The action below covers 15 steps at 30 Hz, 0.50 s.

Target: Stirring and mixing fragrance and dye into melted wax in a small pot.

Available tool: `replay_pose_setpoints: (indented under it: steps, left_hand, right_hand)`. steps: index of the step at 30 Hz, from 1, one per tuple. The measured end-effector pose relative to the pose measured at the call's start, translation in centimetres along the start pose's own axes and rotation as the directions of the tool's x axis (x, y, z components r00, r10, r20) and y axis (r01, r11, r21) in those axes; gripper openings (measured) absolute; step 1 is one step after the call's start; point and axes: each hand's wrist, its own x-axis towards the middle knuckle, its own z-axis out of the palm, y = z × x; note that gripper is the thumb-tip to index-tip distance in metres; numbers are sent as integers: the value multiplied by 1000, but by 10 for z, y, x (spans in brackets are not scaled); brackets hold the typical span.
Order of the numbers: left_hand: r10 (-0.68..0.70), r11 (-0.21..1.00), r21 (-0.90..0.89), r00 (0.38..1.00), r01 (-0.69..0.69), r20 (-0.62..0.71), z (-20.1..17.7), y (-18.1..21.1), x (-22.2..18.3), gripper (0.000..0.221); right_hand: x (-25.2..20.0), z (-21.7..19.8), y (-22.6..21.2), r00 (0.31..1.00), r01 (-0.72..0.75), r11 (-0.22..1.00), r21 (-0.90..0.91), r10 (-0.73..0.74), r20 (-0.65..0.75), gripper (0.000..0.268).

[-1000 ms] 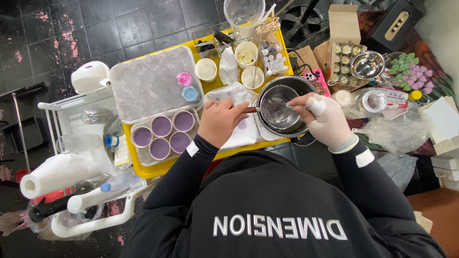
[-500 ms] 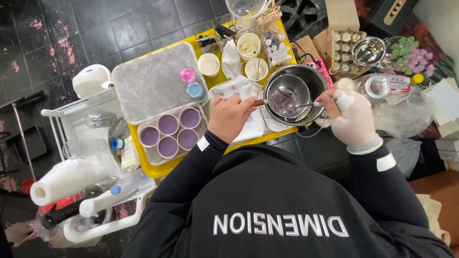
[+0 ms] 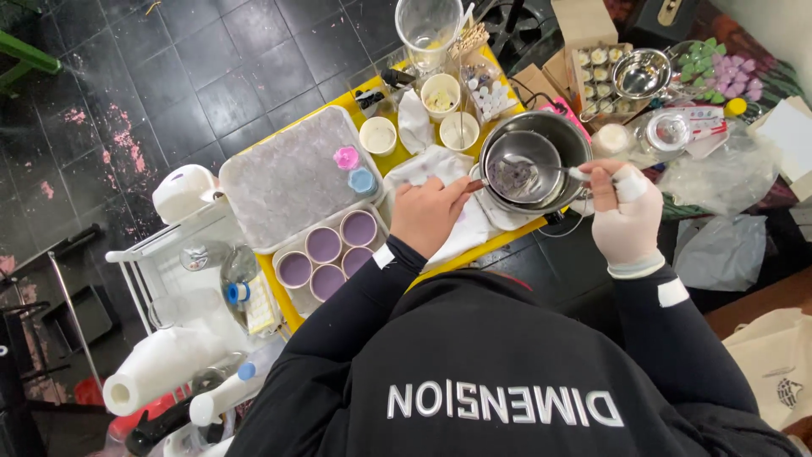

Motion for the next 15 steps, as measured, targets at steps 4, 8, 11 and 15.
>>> replay_pose_setpoints:
  steps: [4, 8, 11, 15]
  left_hand:
    - [-18, 1000, -12, 999, 19, 45, -1, 1, -2, 20]
    - [-6, 997, -81, 999, 9, 42, 3, -2, -1, 22]
    - [-12, 994, -108, 999, 18, 52, 4, -2, -3, 22]
    - [-10, 995, -99, 1000, 13, 24, 3, 1, -3, 21]
  right_hand:
    - [-1, 11, -16, 993, -112, 990, 86, 114, -25, 21]
    - [3, 20, 1, 978, -205, 968, 146, 196, 70, 21]
    - [4, 14, 14, 970, -199, 955, 219, 161, 182, 21]
    - [16, -12, 13, 972, 38, 998, -45, -27, 235, 17]
